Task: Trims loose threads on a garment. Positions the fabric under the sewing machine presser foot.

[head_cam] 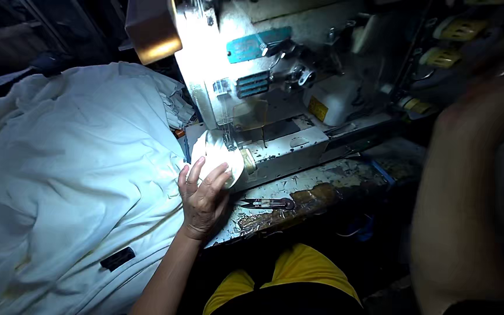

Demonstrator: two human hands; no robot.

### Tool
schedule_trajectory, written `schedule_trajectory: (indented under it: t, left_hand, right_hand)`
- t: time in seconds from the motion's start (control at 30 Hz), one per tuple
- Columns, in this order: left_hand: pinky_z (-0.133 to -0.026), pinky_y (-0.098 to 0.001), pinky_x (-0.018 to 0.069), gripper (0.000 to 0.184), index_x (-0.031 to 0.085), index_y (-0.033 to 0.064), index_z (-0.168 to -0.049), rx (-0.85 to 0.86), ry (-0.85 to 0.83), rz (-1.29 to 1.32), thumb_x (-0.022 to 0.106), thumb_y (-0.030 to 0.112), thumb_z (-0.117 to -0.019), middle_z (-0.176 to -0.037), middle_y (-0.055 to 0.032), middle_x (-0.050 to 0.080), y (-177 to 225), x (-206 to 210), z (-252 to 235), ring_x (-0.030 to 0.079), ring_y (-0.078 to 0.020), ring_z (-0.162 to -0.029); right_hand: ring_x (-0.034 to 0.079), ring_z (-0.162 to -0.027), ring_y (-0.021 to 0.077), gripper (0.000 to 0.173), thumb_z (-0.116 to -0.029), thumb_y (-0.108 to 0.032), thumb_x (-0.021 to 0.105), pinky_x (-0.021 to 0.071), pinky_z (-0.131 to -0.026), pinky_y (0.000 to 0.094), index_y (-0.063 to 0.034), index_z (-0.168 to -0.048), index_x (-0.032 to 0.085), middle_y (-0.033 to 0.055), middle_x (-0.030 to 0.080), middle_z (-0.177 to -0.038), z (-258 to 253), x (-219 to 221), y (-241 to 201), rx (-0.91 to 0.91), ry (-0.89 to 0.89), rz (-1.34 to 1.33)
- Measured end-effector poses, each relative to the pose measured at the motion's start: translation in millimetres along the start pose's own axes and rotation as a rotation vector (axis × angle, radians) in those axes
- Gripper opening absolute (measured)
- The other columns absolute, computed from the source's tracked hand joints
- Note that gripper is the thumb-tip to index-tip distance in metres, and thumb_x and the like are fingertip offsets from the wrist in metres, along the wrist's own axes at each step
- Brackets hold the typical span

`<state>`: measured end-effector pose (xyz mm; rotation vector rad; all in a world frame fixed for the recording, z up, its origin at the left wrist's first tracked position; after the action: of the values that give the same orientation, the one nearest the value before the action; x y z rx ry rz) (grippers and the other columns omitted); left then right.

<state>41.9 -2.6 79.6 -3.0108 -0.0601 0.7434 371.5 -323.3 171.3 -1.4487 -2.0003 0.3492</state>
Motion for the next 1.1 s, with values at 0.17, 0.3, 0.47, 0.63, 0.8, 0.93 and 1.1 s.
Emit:
schedule_trajectory:
  t: [0.17, 0.3, 0.47, 0.63, 0.8, 0.93, 1.1]
  left_hand:
    - [-0.113, -0.0762, 0.0158, 0.04, 0.072, 0.0123, -0.126, -0.179, -0.416, -0.283, 0.057, 0.025, -0.0914, -0.145, -0.0118, 0.06, -12, -9, -64, 0.034, -0.0493, -0.147]
    - [-0.113, -0.0769, 0.0148, 0.01, 0.076, 0.0043, -0.094, -0.25, -0.584, -0.409, 0.072, 0.007, -0.0848, -0.104, -0.0153, 0.074, -49, 37, -101, 0.053, -0.0462, -0.129]
    - [-0.115, -0.0764, 0.015, 0.037, 0.069, -0.0036, -0.119, -0.536, -0.56, -0.458, 0.069, 0.022, -0.0922, -0.125, -0.0281, 0.066, -148, 63, -117, 0.05, -0.051, -0.133]
    - [-0.102, -0.0575, 0.036, 0.018, 0.066, 0.0002, -0.102, -0.263, 0.008, -0.277, 0.06, 0.016, -0.0951, -0.105, -0.0212, 0.066, -93, -43, -73, 0.057, -0.0412, -0.11]
    - [-0.107, -0.0434, 0.0348, 0.007, 0.06, 0.0091, -0.089, -0.091, 0.273, -0.324, 0.057, 0.013, -0.0942, -0.098, -0.0097, 0.06, -63, -75, -28, 0.056, -0.0271, -0.109]
    - [-0.114, -0.0469, 0.0285, 0.009, 0.053, 0.0132, -0.089, -0.046, 0.309, -0.318, 0.055, 0.018, -0.0968, -0.1, -0.0064, 0.056, -58, -75, -20, 0.053, -0.0249, -0.112]
    - [-0.115, -0.0459, 0.028, 0.015, 0.05, 0.0153, -0.094, -0.043, 0.339, -0.205, 0.052, 0.029, -0.1007, -0.102, -0.0039, 0.055, -66, -91, -7, 0.053, -0.02, -0.115]
  right_hand:
    - [0.072, -0.084, 0.0098, 0.033, -0.1007, -0.033, 0.06, 0.0589, -0.079, 0.0291, -0.0059, -0.1, 0.08, 0.0041, 0.077, -0.091, 215, 98, -22, 0.046, -0.566, 0.36]
    - [0.064, -0.11, 0.0425, 0.05, -0.0916, -0.046, 0.068, 0.0464, -0.099, 0.0626, -0.0189, -0.133, 0.07, 0.0191, 0.071, -0.111, 287, 153, -1, 0.023, -1.082, 0.565]
    - [0.068, -0.097, 0.0308, 0.029, -0.101, -0.038, 0.055, 0.0523, -0.095, 0.0481, -0.0198, -0.109, 0.076, 0.0131, 0.071, -0.096, 288, 153, -3, -0.114, -1.04, 0.415]
    - [0.066, -0.084, 0.013, 0.044, -0.1112, -0.04, 0.038, 0.0528, -0.079, 0.0223, -0.0125, -0.126, 0.069, 0.0109, 0.071, -0.094, 252, 143, -33, -0.088, -0.761, 0.128]
    - [0.059, -0.074, 0.0228, 0.031, -0.1029, -0.038, 0.057, 0.0478, -0.066, 0.0356, -0.0259, -0.123, 0.077, 0.0092, 0.062, -0.083, 213, 208, -71, -0.305, -0.756, 0.447]
    - [0.067, -0.075, 0.0335, 0.021, -0.0963, -0.024, 0.064, 0.0539, -0.062, 0.0444, -0.0099, -0.104, 0.077, 0.0163, 0.066, -0.09, 211, 279, -73, -0.393, -0.767, 0.676]
    - [0.064, -0.065, 0.0238, 0.025, -0.1003, -0.027, 0.058, 0.0478, -0.049, 0.0372, -0.0119, -0.096, 0.078, 0.0082, 0.065, -0.082, 227, 271, -68, -0.355, -0.83, 0.567]
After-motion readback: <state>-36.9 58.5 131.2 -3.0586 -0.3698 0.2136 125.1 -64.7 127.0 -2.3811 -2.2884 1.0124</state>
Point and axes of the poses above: each hand's wrist, its own z-axis away from the middle knuckle, its own x-axis out of the palm, y = z × x, the point moved 9 cm from there along -z, towards the middle knuckle
